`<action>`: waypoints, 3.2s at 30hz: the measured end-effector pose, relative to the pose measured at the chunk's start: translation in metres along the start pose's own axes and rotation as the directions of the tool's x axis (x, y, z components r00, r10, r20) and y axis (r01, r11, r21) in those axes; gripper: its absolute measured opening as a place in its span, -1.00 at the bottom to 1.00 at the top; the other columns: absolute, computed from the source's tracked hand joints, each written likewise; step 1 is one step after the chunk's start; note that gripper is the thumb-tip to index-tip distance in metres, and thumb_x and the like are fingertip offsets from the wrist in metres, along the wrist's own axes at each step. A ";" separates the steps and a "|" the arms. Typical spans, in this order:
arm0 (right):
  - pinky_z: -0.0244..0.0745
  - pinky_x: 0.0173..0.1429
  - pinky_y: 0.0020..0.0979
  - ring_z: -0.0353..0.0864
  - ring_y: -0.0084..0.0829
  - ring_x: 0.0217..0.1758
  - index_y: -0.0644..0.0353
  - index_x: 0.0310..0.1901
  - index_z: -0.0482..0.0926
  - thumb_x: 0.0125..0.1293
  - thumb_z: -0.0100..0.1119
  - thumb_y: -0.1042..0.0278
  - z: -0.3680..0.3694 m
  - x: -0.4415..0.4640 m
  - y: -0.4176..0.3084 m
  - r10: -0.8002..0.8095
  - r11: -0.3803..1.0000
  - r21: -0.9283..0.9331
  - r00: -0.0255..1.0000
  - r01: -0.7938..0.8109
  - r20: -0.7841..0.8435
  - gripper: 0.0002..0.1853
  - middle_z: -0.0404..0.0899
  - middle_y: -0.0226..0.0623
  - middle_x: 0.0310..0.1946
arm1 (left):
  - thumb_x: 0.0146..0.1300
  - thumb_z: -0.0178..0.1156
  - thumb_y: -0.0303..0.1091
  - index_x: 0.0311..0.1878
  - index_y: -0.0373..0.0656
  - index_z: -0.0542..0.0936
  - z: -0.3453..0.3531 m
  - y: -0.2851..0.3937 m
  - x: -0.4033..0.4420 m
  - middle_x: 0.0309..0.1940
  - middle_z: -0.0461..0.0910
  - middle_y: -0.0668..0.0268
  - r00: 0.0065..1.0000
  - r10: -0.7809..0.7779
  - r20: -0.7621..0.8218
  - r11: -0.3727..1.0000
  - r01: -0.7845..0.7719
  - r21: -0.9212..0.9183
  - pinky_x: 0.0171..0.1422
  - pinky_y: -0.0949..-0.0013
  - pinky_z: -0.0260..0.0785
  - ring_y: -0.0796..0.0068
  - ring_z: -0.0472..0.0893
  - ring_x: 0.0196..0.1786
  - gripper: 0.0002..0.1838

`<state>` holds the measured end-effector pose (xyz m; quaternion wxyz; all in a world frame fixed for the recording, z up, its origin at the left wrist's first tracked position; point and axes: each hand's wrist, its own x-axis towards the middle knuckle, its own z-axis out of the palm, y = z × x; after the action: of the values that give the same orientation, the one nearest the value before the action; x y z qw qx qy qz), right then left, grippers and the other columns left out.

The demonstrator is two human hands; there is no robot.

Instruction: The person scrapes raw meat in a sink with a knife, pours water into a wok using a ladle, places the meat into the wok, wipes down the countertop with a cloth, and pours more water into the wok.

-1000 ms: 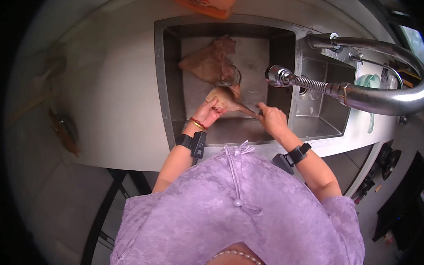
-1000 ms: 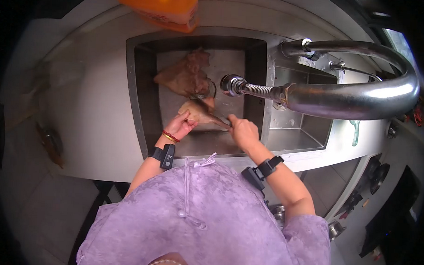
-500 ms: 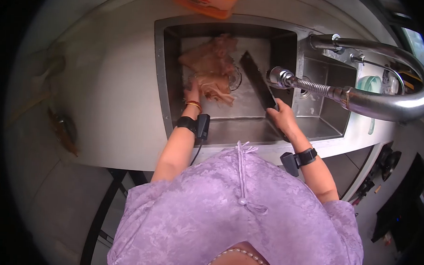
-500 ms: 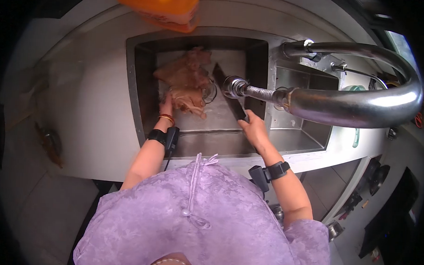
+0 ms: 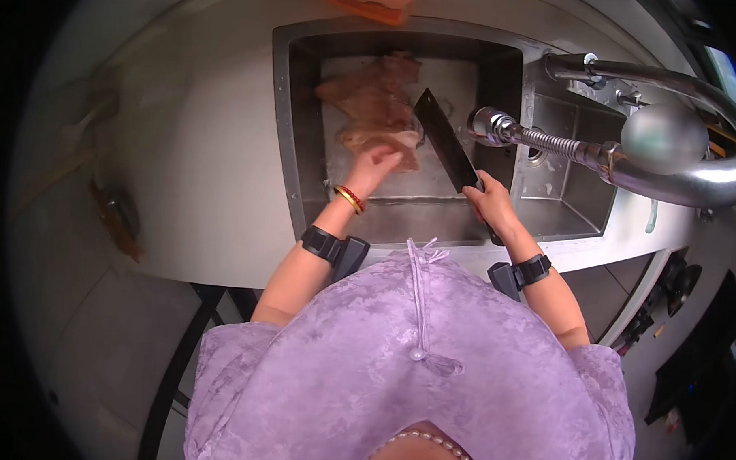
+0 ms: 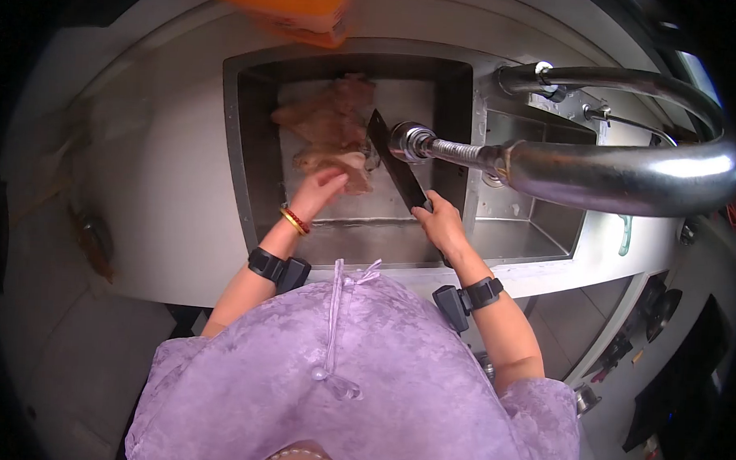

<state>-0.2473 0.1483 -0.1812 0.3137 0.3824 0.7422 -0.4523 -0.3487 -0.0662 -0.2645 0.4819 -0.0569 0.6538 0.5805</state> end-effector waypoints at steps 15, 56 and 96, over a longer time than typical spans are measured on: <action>0.07 -0.74 -0.56 0.19 -0.65 -0.81 0.25 -0.19 0.39 0.09 0.06 0.41 -0.010 -0.001 0.007 0.045 0.956 0.294 0.994 -0.014 -0.100 -0.77 0.27 -0.48 -0.78 | 0.00 0.01 0.09 -0.17 -0.32 0.51 0.015 -0.060 0.129 -0.15 0.47 -0.06 0.979 -0.165 0.118 0.637 0.015 0.771 0.02 0.26 0.28 0.06 0.45 -0.02 -0.42; 0.15 -0.73 -0.55 0.24 -0.65 -0.79 0.31 -0.19 0.47 0.01 0.09 0.37 0.054 0.064 -0.009 -0.067 0.977 0.196 0.993 0.086 -0.098 -0.70 0.35 -0.42 -0.75 | 0.18 0.01 -0.43 -0.02 -0.29 0.35 -0.013 -0.043 0.021 -0.15 0.48 0.18 0.958 -0.176 0.227 0.718 0.283 -0.636 -0.02 0.33 0.41 0.36 0.52 -0.14 -0.70; 0.22 -0.68 -0.46 0.32 -0.53 -0.77 0.33 -0.05 0.34 0.09 0.09 0.33 0.027 0.004 0.009 0.019 0.998 0.066 1.000 -0.021 0.022 -0.60 0.37 -0.31 -0.71 | 0.14 0.03 -0.39 -0.17 -0.25 0.47 -0.029 -0.055 0.040 -0.35 0.54 0.26 0.940 -0.289 -0.183 0.920 0.220 -0.325 -0.35 0.43 0.46 0.46 0.56 -0.36 -0.79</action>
<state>-0.2390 0.1279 -0.1991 0.3134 0.3951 0.7195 -0.4775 -0.3514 -0.0879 -0.3350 0.4615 -0.2802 0.5959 0.5945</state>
